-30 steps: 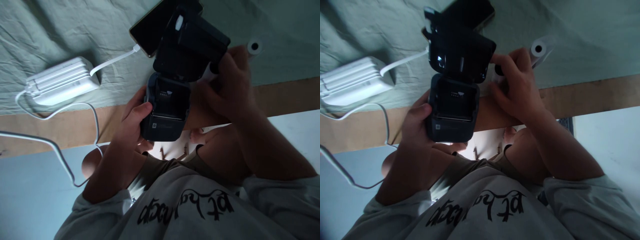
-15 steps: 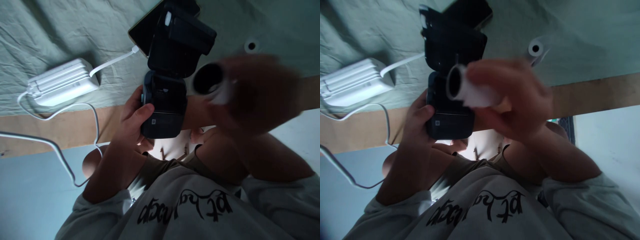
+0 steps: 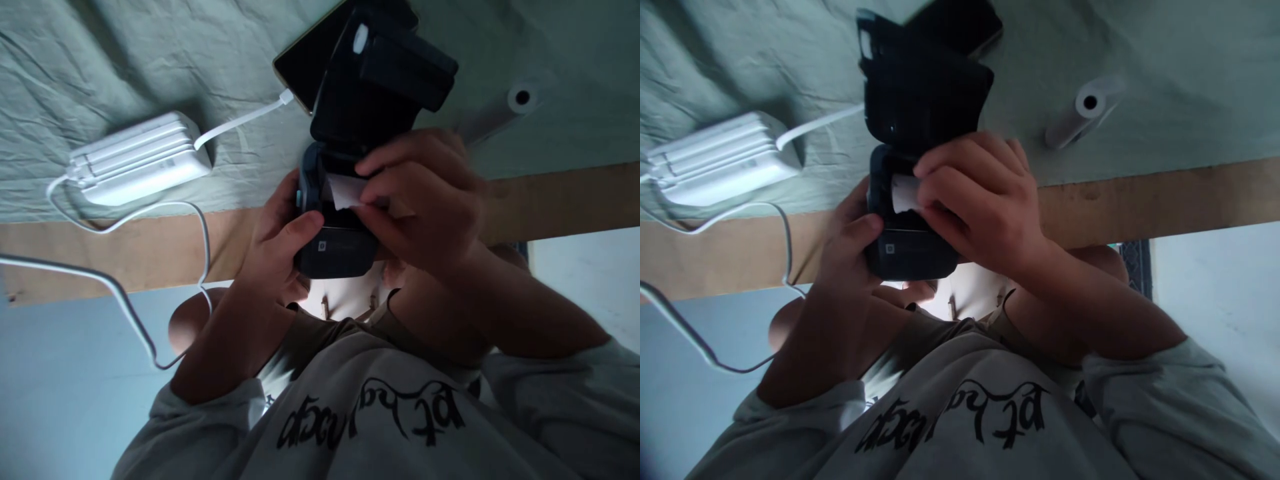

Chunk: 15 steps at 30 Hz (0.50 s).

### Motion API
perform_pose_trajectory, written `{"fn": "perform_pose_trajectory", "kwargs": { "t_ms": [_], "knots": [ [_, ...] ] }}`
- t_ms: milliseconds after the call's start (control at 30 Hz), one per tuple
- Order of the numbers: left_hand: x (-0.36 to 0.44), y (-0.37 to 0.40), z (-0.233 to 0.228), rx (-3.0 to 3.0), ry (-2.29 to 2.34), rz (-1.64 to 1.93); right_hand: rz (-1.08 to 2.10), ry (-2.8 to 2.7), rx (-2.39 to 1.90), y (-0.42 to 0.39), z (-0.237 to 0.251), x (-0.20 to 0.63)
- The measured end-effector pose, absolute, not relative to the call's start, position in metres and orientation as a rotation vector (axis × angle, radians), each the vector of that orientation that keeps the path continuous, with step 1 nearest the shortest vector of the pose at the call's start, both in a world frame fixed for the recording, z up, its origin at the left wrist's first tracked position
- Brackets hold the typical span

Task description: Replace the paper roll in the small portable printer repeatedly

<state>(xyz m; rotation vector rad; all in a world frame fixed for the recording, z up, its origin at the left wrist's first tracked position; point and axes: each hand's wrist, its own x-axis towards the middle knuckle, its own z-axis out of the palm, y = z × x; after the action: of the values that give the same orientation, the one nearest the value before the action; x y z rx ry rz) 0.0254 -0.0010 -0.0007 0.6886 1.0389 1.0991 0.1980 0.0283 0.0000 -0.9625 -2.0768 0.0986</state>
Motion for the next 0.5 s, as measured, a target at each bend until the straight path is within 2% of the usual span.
{"fn": "perform_pose_trajectory", "kwargs": {
  "t_ms": [133,300,433,500],
  "knots": [
    [0.022,-0.001,-0.007,0.721,0.861,1.178,0.125,-2.129,-0.791,0.021,-0.002,0.197],
    [0.019,-0.003,-0.006,0.726,0.923,1.117,0.148,-2.080,-0.670,0.022,-0.005,0.203],
    [0.014,-0.002,-0.006,0.843,0.995,1.055,0.083,-1.876,-0.990,0.031,0.000,0.219],
    [0.011,-0.001,-0.009,0.901,0.988,1.038,0.175,-1.882,-1.141,0.032,0.004,0.226]
  ]
}}
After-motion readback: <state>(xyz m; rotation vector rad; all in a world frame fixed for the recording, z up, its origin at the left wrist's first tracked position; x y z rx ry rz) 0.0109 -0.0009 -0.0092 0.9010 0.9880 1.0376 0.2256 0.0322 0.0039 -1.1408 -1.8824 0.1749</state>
